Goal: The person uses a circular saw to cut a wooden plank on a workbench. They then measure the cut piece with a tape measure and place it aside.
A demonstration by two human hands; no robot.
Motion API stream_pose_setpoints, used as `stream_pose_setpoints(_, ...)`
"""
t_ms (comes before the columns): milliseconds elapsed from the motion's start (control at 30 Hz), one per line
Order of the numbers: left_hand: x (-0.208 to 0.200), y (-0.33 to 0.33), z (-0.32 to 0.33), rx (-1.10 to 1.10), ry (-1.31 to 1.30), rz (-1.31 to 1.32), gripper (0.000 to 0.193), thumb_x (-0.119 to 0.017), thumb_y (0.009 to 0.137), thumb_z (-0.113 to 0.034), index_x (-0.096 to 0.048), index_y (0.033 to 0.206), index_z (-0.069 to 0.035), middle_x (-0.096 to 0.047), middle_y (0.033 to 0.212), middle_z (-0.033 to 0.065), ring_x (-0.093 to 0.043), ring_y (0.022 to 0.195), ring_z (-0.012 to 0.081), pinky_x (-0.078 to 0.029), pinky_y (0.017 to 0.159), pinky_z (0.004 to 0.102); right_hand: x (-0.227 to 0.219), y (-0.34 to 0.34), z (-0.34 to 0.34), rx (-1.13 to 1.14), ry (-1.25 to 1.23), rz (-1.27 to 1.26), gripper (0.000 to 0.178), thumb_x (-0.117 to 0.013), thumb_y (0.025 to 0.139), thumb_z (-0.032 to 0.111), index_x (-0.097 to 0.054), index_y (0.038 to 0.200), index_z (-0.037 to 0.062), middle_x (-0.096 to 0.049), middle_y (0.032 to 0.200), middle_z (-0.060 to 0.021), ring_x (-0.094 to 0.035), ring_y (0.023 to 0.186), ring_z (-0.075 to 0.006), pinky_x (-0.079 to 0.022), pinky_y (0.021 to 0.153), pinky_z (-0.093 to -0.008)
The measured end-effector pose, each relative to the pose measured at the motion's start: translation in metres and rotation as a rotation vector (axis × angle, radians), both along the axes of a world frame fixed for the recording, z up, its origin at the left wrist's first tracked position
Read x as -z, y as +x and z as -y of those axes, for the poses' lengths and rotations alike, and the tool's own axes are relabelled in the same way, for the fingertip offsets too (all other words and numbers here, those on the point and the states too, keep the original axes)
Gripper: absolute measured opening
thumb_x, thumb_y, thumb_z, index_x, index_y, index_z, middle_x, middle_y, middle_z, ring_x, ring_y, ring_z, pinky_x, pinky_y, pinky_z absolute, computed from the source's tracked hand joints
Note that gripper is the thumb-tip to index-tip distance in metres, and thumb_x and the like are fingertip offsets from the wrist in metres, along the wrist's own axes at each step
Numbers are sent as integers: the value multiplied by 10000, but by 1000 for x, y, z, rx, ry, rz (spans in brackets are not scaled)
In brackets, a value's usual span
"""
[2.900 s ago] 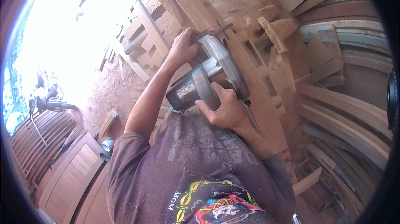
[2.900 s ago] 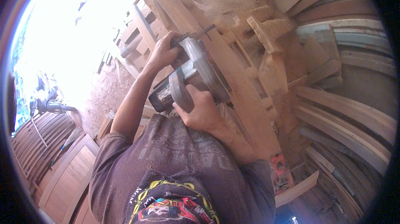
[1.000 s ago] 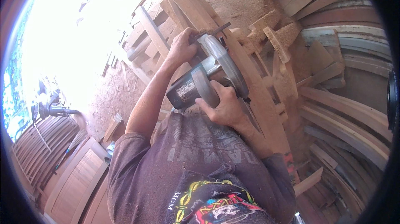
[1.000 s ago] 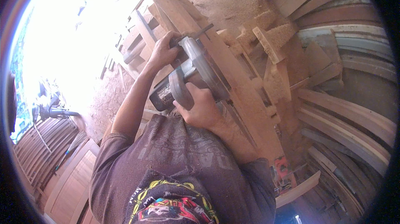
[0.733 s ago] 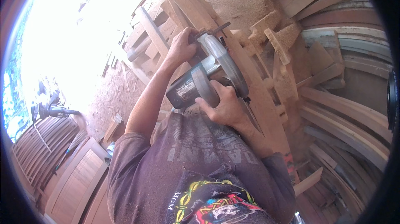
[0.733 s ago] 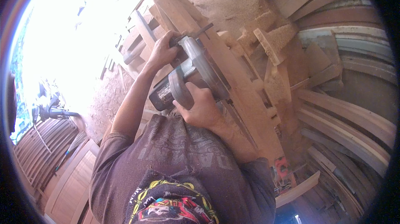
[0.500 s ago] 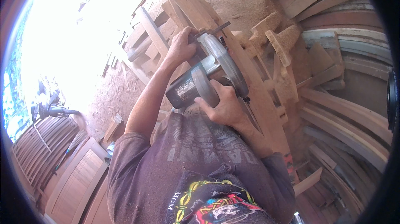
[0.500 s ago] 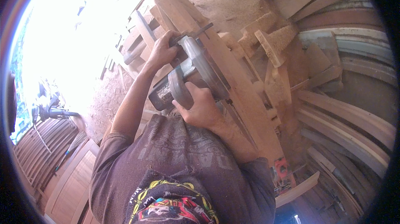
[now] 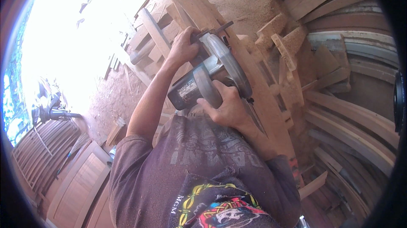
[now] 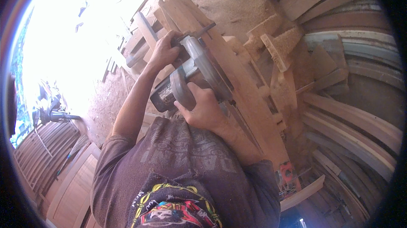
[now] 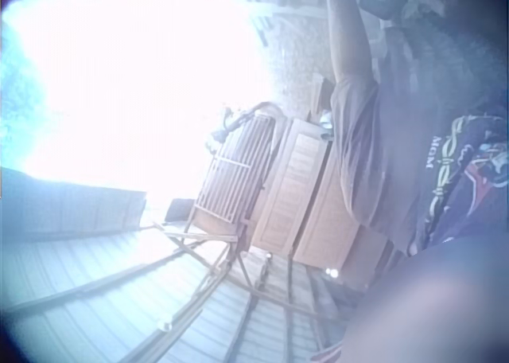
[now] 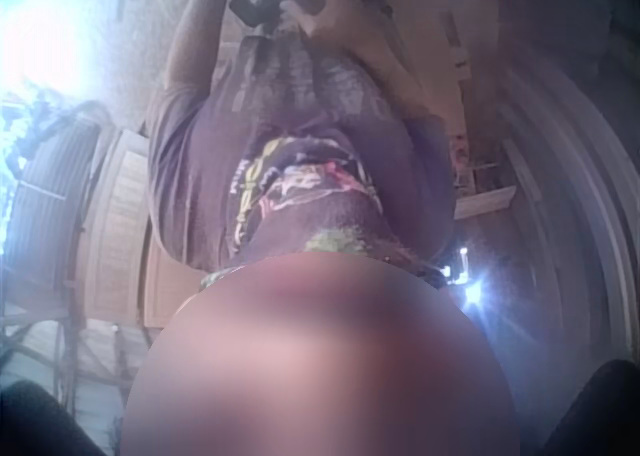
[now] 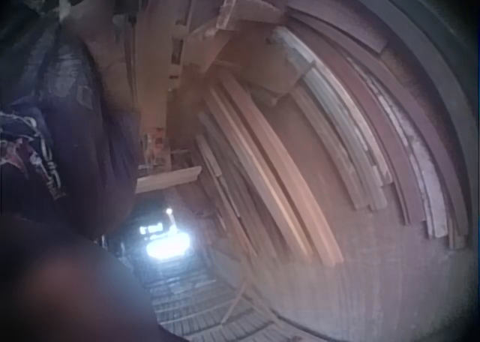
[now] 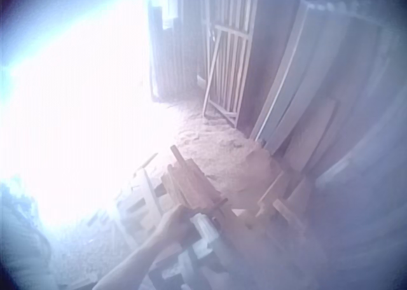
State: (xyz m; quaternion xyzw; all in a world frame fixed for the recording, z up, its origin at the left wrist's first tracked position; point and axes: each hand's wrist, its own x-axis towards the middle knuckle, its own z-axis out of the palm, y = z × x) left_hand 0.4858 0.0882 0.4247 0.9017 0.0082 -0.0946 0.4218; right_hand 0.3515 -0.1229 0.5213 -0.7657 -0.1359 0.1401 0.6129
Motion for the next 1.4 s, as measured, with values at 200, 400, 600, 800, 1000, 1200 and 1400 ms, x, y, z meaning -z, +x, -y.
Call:
stream_pose_setpoints(200,-4,7,-6,5,5,19,457,-667,851,-79,-680,1307,-50,-763,1147,224,-733,1133,362,-553,999,458,-5,9,-6,-8,4,-37,283,-826,895,113,-696,1105,-25,-758,892,-164,-760,829,-238,-585,768,-370)
stream_pose_setpoints(400,-14,15,-9,-17,-53,-18,432,-661,850,-99,-688,1273,-13,-748,1172,270,-703,1171,433,-534,1031,486,-4,16,-13,1,-1,-16,288,-821,904,127,-693,1110,-28,-765,906,-179,-774,847,-247,-594,774,-379)
stream_pose_setpoints(600,-13,22,-16,-5,-44,18,410,-677,852,-100,-696,1255,-23,-756,1150,255,-714,1155,415,-544,1010,477,-8,26,-19,0,2,-34,316,-836,881,132,-654,1079,-33,-746,930,-273,-767,917,-453,-599,790,-469)
stream_pose_setpoints(800,-15,29,-21,-34,-69,-38,394,-697,857,-112,-702,1242,-29,-768,1115,234,-733,1116,392,-557,976,468,-5,33,-24,-6,6,-34,315,-834,880,133,-654,1079,-33,-745,923,-276,-767,922,-452,-597,792,-471)
stream_pose_setpoints(1000,-13,37,-25,-30,-67,-3,395,-705,849,-101,-702,1238,-32,-766,1080,223,-739,1081,369,-560,957,466,-5,41,-30,-11,-12,-39,316,-821,897,136,-696,1130,-38,-765,906,-172,-759,828,-219,-589,755,-377)
stream_pose_setpoints(1200,-4,48,-37,-4,-36,-15,428,-702,847,-91,-693,1271,-31,-751,1092,210,-736,1045,342,-575,920,449,-4,49,-36,-6,-24,-28,325,-826,892,134,-707,1138,-43,-770,921,-178,-759,840,-218,-592,773,-373)
stream_pose_setpoints(1400,0,57,-44,7,10,-35,471,-688,866,-65,-665,1334,-13,-754,1123,176,-756,1005,259,-616,854,402,-6,58,-43,7,-5,-38,342,-833,892,140,-707,1152,-43,-770,924,-191,-767,845,-245,-593,778,-382)
